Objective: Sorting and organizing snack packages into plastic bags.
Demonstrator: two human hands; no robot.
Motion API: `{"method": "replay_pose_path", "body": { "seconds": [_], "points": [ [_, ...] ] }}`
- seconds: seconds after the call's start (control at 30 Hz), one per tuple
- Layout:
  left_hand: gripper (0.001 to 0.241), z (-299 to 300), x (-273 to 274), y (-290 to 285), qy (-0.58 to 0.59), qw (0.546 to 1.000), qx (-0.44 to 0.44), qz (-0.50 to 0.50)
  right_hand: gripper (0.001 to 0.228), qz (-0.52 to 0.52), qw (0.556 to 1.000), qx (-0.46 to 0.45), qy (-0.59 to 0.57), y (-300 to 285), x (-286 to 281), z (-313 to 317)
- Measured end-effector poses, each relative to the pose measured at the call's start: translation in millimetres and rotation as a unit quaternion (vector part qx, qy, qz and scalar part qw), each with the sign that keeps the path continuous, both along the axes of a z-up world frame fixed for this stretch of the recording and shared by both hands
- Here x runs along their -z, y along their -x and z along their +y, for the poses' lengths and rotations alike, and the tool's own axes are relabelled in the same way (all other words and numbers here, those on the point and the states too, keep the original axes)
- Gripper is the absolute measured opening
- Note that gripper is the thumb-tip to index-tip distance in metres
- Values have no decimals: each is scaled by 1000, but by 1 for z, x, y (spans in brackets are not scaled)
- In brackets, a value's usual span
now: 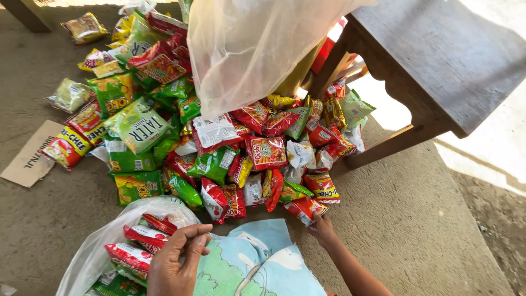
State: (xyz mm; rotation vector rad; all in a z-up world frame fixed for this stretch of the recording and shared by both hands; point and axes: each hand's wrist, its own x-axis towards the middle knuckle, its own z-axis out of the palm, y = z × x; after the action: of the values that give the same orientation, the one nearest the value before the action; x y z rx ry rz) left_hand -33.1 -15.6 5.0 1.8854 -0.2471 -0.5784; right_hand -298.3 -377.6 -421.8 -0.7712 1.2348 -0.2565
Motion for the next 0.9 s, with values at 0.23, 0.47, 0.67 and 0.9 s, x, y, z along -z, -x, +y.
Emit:
{"method": "replay_pose_path", "body": {
  "seconds": [0.23, 0.47, 0.67, 0.9],
  "points": [
    [22, -2, 16, 1, 43, 999, 19, 11, 54, 239, 965, 13, 108, 11, -61, 19],
    [26, -8, -6, 1, 5, 999, 41, 25, 33, 39, 850, -181, 493, -97, -129, 42],
    [22, -9, -13, -1, 19, 1000, 24, -8, 83, 104, 865, -193, 452, -175, -188, 58],
    [23, -11, -31, -3, 11, 999, 36, -1, 53, 157, 798, -210, 543, -182, -171, 52]
  ]
}}
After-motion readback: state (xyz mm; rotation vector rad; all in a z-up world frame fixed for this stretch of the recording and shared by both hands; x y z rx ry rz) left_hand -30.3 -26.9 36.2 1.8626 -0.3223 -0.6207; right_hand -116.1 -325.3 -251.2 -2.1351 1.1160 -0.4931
